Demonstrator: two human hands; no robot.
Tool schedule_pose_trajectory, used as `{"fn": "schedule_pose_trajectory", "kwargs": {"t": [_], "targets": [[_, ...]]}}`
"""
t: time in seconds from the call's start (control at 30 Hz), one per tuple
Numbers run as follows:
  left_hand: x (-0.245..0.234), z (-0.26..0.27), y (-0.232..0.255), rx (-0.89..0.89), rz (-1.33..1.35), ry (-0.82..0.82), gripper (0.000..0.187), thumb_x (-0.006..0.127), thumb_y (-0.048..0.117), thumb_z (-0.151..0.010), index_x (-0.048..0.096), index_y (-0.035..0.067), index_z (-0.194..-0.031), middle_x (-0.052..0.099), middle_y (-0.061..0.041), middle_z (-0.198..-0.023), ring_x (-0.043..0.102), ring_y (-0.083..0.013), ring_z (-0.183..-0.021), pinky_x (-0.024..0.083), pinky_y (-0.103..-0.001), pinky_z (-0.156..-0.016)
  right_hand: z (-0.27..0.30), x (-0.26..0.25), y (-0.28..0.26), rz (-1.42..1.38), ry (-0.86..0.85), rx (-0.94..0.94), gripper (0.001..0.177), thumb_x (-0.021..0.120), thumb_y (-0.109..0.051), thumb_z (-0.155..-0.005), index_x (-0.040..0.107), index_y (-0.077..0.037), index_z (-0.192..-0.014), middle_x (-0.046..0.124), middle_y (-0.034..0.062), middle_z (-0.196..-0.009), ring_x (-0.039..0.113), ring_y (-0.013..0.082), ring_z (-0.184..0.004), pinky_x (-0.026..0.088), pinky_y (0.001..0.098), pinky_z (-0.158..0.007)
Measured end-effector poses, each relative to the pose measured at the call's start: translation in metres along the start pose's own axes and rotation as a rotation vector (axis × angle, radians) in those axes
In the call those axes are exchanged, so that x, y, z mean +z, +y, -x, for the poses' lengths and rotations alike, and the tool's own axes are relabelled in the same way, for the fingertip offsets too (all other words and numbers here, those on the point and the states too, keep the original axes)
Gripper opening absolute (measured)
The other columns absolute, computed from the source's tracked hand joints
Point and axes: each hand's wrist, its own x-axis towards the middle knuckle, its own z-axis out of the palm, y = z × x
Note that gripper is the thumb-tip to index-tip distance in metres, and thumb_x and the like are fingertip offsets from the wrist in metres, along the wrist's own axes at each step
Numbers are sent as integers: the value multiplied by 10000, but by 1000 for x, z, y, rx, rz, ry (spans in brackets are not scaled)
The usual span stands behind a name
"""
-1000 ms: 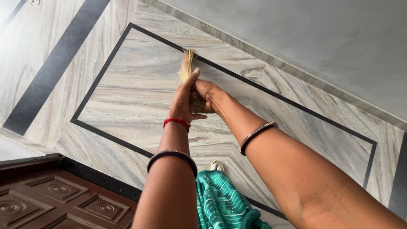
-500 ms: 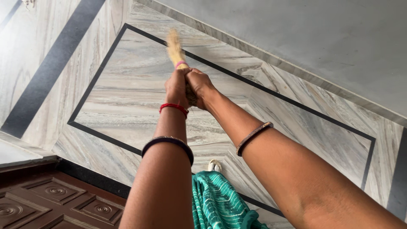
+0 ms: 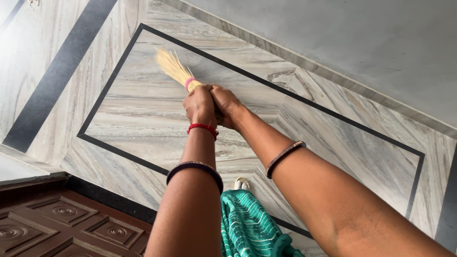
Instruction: The person sweeps a tiled floor using a straw broom, moving it along the edges of the walls and doorways.
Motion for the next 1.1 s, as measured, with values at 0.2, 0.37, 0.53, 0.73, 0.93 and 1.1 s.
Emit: {"fn": "schedule_pose_trajectory", "kwargs": {"t": [0.2,0.37,0.53,0.73,0.93,1.1], "targets": [[10,-33,0,92,216,-304,439,741,281,-754,737,-13,-1079,737,-197,-1101,689,-303,-938,567,-430,-790,0,7,-12,30,118,-124,233,423,-109,-954,594,-98,-1113,621,80,-773,549,154,-492,479,329,-377],[17,-55,-15,-138,228,-307,488,696,299,-798,665,-39,-1148,734,-208,-1095,717,-312,-916,592,-439,-755,-14,0,-8,-37,71,118,220,406,-96,-991,563,-14,-1122,642,144,-808,615,215,-534,578,390,-433],[-4,-35,-21,-165,132,-28,549,776,302,-757,697,-27,-1189,721,-173,-1202,717,-298,-1046,582,-418,-872,-11,7,12,103,31,151,196,457,-145,-984,571,-61,-1119,669,120,-825,637,202,-584,553,360,-417],[-13,-6,1,39,-123,21,478,748,322,-745,759,142,-1187,719,-137,-1208,669,-291,-1104,516,-383,-955,-2,13,13,-48,17,-47,258,438,-136,-976,590,-81,-1177,657,103,-858,622,161,-590,546,312,-445],[-5,-52,-11,80,143,-249,450,722,270,-752,759,-21,-1093,755,-177,-1078,711,-284,-939,577,-404,-829,-14,15,10,-23,134,-99,255,450,-75,-938,573,-111,-1158,614,99,-822,565,174,-552,478,361,-400],[2,-63,-23,-188,250,-206,502,729,298,-806,670,-55,-1159,736,-193,-1117,716,-310,-952,595,-448,-842,-21,12,6,43,59,112,201,410,-166,-1028,553,-67,-1129,642,127,-827,621,210,-582,550,386,-441]]}}
